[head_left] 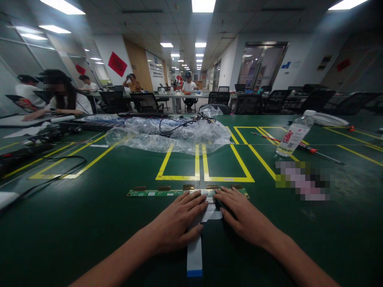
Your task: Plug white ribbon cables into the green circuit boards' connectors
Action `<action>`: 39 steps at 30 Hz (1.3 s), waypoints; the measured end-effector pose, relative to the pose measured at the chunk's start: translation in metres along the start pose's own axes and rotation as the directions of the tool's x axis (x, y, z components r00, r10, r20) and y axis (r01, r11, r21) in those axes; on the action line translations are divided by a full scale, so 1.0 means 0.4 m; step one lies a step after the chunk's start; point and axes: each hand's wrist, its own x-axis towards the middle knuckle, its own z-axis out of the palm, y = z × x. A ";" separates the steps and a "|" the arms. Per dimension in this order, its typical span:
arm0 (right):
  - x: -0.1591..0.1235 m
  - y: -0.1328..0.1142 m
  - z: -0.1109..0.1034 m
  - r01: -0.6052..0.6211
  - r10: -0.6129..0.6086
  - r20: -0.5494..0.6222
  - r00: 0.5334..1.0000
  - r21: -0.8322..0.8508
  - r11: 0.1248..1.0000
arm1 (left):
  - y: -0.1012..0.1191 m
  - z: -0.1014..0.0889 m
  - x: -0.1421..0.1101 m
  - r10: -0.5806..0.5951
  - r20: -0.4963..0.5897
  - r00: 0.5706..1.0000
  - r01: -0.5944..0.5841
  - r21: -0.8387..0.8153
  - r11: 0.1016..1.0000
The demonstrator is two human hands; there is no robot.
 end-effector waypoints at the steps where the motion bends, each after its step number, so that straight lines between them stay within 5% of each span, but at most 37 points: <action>1: 0.000 -0.001 0.000 0.000 0.000 -0.002 1.000 0.007 1.000 | 0.001 -0.001 0.000 -0.001 0.002 1.000 0.001 0.000 1.000; 13: 0.004 -0.016 0.009 0.007 -0.009 0.063 0.998 0.024 1.000 | 0.009 -0.008 0.000 0.015 0.028 0.999 -0.015 -0.002 1.000; 22: 0.003 -0.015 0.008 0.051 -0.049 -0.080 0.996 0.030 0.998 | 0.001 0.003 0.003 -0.002 0.040 0.999 0.002 -0.004 1.000; 27: 0.005 -0.015 0.001 0.044 -0.040 -0.117 0.992 0.029 0.999 | -0.017 0.025 0.002 -0.127 -0.024 0.992 0.127 0.012 0.992; 32: 0.004 -0.014 -0.009 0.010 -0.005 -0.122 0.992 0.033 0.999 | -0.081 0.022 -0.012 -0.294 -0.093 0.951 0.299 0.050 0.953; 39: 0.004 -0.014 -0.015 -0.001 0.005 -0.118 0.993 0.034 0.999 | -0.242 -0.024 -0.064 -0.524 -0.186 0.831 0.549 0.127 0.826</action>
